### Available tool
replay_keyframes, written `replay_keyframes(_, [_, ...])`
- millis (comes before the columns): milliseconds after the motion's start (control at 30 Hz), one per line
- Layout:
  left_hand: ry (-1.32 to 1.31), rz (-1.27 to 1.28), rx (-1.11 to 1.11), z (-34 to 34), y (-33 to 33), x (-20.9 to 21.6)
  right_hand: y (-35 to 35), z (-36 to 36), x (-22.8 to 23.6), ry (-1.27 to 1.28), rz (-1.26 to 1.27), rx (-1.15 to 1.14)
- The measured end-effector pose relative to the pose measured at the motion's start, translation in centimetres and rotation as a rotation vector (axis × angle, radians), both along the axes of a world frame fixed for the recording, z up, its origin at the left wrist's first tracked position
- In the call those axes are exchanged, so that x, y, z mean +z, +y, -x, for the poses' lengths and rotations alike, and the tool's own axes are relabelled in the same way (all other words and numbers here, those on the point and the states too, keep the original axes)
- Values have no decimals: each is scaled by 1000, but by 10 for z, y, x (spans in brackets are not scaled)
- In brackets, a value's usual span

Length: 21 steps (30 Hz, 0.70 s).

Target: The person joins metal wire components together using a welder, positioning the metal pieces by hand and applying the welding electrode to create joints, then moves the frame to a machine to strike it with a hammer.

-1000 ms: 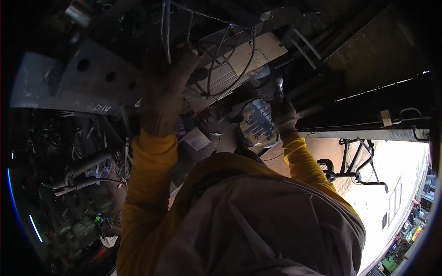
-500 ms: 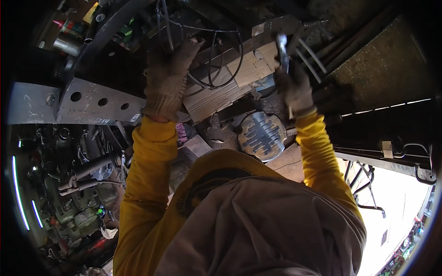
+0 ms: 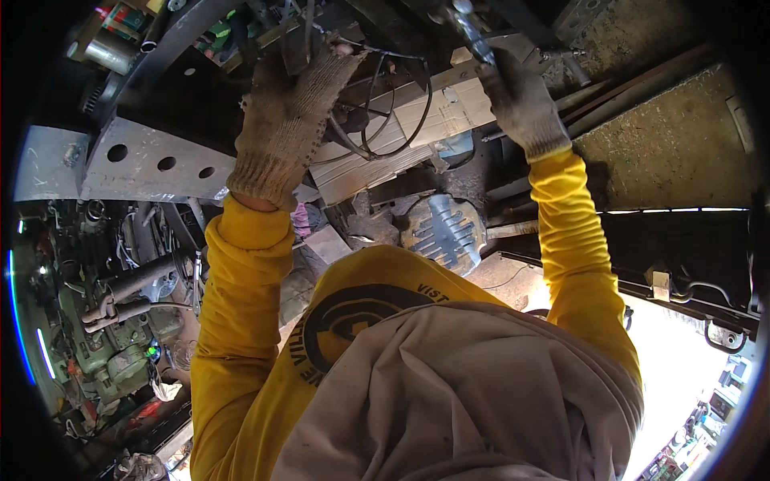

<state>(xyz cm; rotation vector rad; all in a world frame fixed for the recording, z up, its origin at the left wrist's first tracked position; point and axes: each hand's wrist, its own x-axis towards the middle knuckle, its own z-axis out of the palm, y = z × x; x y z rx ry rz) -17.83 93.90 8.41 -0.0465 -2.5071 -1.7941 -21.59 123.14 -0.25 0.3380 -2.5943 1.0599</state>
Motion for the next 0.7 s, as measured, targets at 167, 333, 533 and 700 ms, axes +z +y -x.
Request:
replay_keyframes(167, [669,626,-137,20,-12,-18,3,30,-24,189,-459,262])
replay_keyframes(333, [940,893,-88,15,-15,-29,-23,5,17,-132,-163,-100])
replay_keyframes(533, [902,801,-111,17,-16,-31,-12,11,-4,-36,-364,50])
replay_keyframes(700, [881,763,-121,19,-17,-33,-19,1,1,-118,-291,-85])
